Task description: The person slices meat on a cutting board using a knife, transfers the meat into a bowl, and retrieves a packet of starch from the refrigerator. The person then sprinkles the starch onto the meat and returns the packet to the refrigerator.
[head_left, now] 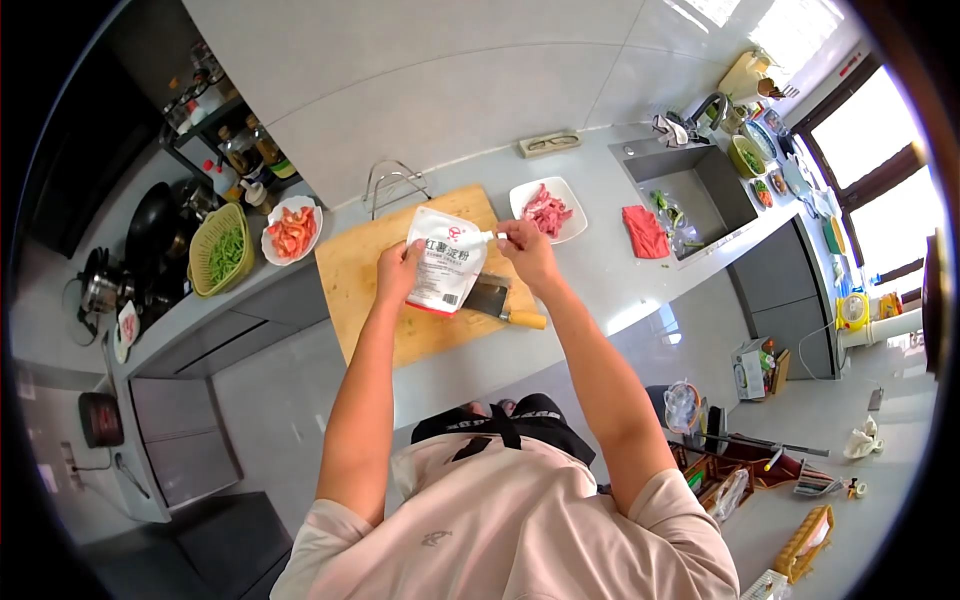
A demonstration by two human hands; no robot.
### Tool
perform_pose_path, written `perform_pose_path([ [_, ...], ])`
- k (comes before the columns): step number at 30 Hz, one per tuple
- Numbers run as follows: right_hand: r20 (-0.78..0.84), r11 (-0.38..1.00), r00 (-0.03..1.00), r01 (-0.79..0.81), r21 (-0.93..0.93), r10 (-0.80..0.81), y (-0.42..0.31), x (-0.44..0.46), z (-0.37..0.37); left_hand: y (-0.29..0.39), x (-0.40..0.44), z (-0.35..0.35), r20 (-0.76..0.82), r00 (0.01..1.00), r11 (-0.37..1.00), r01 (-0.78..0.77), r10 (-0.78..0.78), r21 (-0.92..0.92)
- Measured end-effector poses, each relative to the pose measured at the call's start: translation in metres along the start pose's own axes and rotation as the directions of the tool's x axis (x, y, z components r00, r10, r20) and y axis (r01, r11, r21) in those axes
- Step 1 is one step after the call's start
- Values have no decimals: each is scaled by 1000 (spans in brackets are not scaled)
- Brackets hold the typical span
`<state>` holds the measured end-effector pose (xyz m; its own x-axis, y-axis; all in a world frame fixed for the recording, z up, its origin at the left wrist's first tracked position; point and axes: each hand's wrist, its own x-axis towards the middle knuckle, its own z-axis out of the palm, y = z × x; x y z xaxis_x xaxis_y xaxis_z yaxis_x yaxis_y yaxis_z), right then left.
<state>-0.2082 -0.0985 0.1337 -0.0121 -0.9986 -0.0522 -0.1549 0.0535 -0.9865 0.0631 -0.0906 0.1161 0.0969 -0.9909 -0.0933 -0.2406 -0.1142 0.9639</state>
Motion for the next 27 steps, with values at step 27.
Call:
perform_pose_path([
  [27, -106, 963, 988, 85, -257, -116, 78, 32, 11, -24, 52, 41, -46, 995, 996, 84, -85, -16],
])
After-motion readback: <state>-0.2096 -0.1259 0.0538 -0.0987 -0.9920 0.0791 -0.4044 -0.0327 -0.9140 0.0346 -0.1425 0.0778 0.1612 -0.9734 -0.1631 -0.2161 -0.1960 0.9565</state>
